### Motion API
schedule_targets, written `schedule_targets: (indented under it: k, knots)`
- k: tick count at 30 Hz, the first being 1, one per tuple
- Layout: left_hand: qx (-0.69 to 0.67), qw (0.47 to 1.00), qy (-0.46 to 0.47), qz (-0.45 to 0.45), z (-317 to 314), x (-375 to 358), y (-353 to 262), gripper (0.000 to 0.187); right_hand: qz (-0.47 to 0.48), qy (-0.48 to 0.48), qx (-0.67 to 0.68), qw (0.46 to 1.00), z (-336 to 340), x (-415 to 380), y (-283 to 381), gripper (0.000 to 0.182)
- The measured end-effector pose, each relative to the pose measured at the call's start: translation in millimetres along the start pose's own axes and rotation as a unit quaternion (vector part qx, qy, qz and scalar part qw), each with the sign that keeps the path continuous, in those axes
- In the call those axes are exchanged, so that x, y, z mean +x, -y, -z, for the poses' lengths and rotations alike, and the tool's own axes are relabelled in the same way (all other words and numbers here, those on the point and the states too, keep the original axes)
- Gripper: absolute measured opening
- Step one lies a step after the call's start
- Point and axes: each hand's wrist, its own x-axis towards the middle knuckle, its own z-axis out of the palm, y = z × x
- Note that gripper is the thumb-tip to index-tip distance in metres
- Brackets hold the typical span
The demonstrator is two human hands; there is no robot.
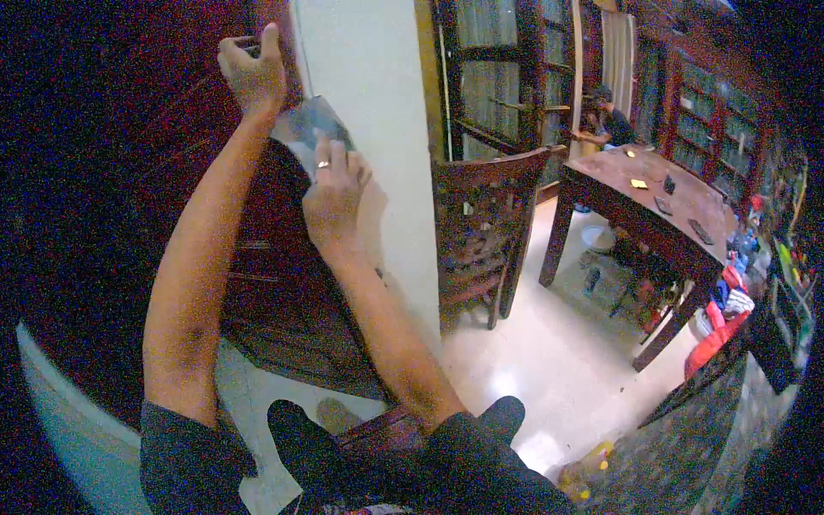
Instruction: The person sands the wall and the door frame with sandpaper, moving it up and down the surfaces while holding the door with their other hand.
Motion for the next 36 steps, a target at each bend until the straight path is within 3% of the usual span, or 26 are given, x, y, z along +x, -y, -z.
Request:
schedule_targets:
  k: [6,10,14,17,19,22,26,29,32,34,36]
  knots:
    - [0.008,1.000,0.012,0.016,8,-2,-7,0.050,0.039,0.053,-0.038,0.997,16,-81,-29,0.059]
    - [0.008,0.999,0.027,0.038,11,-3,-13,0.049,-0.032,0.225,-0.084,0.970,61,-136,-33,0.063]
    - [0.007,0.999,0.012,0.040,8,-2,-13,0.048,-0.003,0.189,-0.104,0.976,65,-149,-31,0.058]
    - [0.004,0.999,0.016,0.032,8,-3,-13,0.048,-0.033,0.147,-0.042,0.988,58,-149,-27,0.047]
    - [-0.009,0.999,0.017,0.036,8,-4,-11,0.049,-0.044,0.067,0.060,0.995,51,-145,-29,0.039]
    - [-0.007,1.000,0.013,0.021,8,-4,-10,0.050,-0.038,0.026,0.059,0.997,40,-153,-35,0.036]
    - [0.003,0.999,0.019,0.031,6,-4,-10,0.051,0.030,0.045,0.075,0.996,51,-161,-40,0.036]
    - [0.037,0.998,-0.037,-0.021,2,-2,-5,0.052,0.016,0.034,0.117,0.992,48,-173,-34,0.038]
    - [0.006,1.000,-0.027,-0.010,2,-3,-8,0.048,-0.067,0.119,0.137,0.981,44,-175,-33,0.052]
    - [0.001,1.000,-0.025,0.000,1,-3,-8,0.048,-0.059,0.052,0.157,0.984,39,-170,-36,0.045]
    - [0.037,0.999,-0.034,-0.006,0,-4,-7,0.052,-0.044,0.044,0.141,0.988,36,-164,-38,0.044]
